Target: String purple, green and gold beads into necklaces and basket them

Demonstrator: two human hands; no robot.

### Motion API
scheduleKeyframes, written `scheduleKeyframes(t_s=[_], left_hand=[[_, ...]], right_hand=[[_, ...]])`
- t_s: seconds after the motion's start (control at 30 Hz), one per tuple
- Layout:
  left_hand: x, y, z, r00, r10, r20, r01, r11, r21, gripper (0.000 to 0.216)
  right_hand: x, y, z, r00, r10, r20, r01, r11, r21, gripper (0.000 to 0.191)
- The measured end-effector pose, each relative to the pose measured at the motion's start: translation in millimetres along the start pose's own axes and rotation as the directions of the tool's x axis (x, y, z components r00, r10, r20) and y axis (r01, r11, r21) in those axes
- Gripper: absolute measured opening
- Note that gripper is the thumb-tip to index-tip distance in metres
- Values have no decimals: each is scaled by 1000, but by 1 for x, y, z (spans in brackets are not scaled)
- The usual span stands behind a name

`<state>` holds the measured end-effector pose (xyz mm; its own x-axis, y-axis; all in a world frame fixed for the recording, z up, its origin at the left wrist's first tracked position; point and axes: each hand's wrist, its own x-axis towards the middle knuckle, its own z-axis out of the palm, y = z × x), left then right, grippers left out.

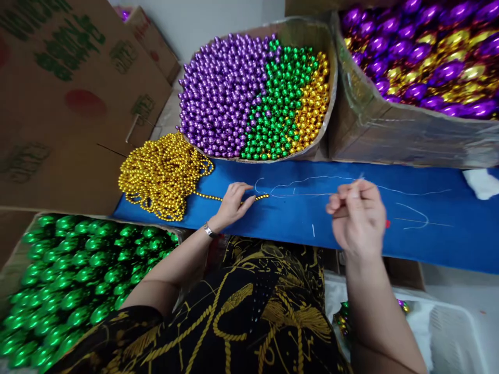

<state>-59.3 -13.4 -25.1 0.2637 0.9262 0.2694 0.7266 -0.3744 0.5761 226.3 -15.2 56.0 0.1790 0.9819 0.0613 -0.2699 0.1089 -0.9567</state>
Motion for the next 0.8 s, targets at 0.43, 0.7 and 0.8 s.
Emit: scheduleKeyframes(t_s=[0.43,0.7,0.8], left_hand=[[-20,-31,28,982,52,183,-110,941,319,28],[-22,-32,31,985,62,163,-112,942,318,25],[-22,-31,31,983,68,170,-121,937,328,26]], right_hand=[[22,115,-42,992,-117,-37,69,785,-615,34],[13,124,3,841,64,537,526,135,-840,27],[22,128,8,819,174,546,540,85,-837,24]])
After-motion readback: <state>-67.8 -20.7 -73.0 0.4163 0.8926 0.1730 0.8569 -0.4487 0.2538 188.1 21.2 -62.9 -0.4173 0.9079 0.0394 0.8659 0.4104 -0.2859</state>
